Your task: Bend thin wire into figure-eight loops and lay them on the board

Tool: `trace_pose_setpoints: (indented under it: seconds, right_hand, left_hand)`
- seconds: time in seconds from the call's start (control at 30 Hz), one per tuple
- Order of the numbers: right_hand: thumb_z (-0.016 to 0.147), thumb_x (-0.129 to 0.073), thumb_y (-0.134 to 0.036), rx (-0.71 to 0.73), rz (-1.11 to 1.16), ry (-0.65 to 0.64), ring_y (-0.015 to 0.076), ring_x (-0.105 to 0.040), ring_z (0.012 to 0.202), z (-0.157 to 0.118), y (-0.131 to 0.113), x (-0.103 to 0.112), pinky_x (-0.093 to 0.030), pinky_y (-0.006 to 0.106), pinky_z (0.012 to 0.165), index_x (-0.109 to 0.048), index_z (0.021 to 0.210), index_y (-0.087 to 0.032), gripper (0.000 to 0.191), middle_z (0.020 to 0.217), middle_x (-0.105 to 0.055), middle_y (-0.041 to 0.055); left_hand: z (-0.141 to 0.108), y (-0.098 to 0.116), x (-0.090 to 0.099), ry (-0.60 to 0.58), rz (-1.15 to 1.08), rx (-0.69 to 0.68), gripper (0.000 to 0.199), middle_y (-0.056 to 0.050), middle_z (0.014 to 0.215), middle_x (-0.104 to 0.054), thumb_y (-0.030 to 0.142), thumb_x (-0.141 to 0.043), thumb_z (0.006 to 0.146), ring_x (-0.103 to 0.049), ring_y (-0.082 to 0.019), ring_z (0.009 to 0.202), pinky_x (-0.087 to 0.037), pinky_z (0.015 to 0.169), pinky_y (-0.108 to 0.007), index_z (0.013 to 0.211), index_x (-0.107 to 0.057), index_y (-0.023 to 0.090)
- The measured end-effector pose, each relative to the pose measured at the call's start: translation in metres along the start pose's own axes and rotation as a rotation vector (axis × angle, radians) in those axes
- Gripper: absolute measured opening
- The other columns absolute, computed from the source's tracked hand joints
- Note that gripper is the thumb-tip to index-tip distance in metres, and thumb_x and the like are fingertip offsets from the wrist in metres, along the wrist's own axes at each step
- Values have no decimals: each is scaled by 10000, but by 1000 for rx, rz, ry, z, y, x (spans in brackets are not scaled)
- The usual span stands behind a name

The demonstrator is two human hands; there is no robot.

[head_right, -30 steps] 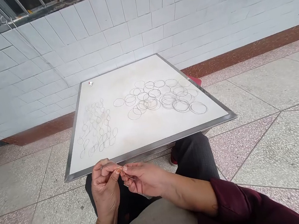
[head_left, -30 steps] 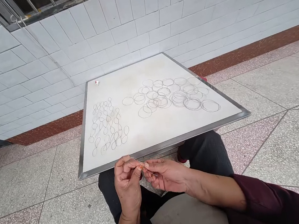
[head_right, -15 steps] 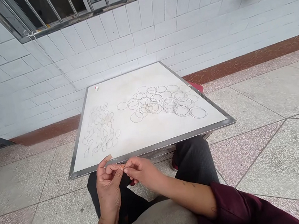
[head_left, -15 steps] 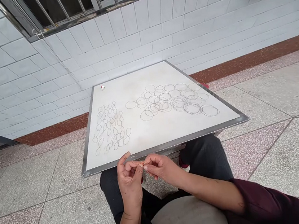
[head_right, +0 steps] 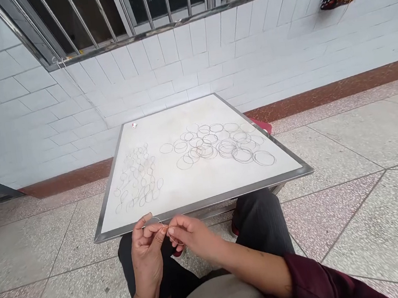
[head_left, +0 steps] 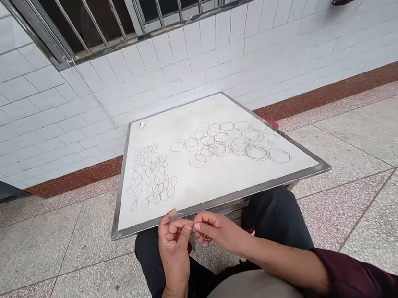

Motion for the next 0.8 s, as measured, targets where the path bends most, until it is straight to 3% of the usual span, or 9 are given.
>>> trace_pose_setpoints:
  seconds: [0.23,0.37,0.5,0.67,0.8]
  right_hand:
    - [747,-775,-525,-172,339,-23,97,-544,634,-4,1,-1,-447,252,657,-605,769,-164,400,727,-594,-7]
    - [733,-779,-543,-213,364,-28,98,-564,657,-2,4,0,-460,250,665,-594,787,-170,419,771,-603,-5]
    - [841,-667,-516,-38,54,26,129,-575,646,3,2,4,-478,281,648,-576,805,-194,336,723,-602,-3]
    - [918,-549,-287,331,-668,247,158,-552,693,5,-6,16,-437,288,638,-628,812,-215,150,800,-622,41]
    - [958,-493,-264,467,-940,226,181,-557,775,6,-7,23,-424,301,682,-687,901,-226,206,900,-660,84]
  left_hand:
    - [0,-2,3,-29,31,-85,404,24,792,-707,211,-749,808,-653,-140,788,-494,839,-286,1155,-543,229]
    - [1,-2,3,-19,59,-98,382,20,798,-713,212,-746,812,-660,-139,794,-499,848,-289,1144,-558,228]
    - [5,-2,-1,-22,2,-31,546,1,846,-727,250,-756,803,-676,-156,805,-527,811,-301,1296,-523,243]
    - [5,-8,-7,62,-115,150,651,-3,860,-742,258,-813,742,-692,-150,808,-529,801,-283,1318,-512,238]
    - [-3,-9,-17,100,-238,249,652,-14,863,-739,222,-843,702,-695,-151,874,-509,864,-288,1277,-534,210]
Point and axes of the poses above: each hand's wrist, its own z-axis towards the middle knuckle, its own x-axis out of the back of the hand, y = z × x, the point moved 3 cm from there along z, towards the middle knuckle
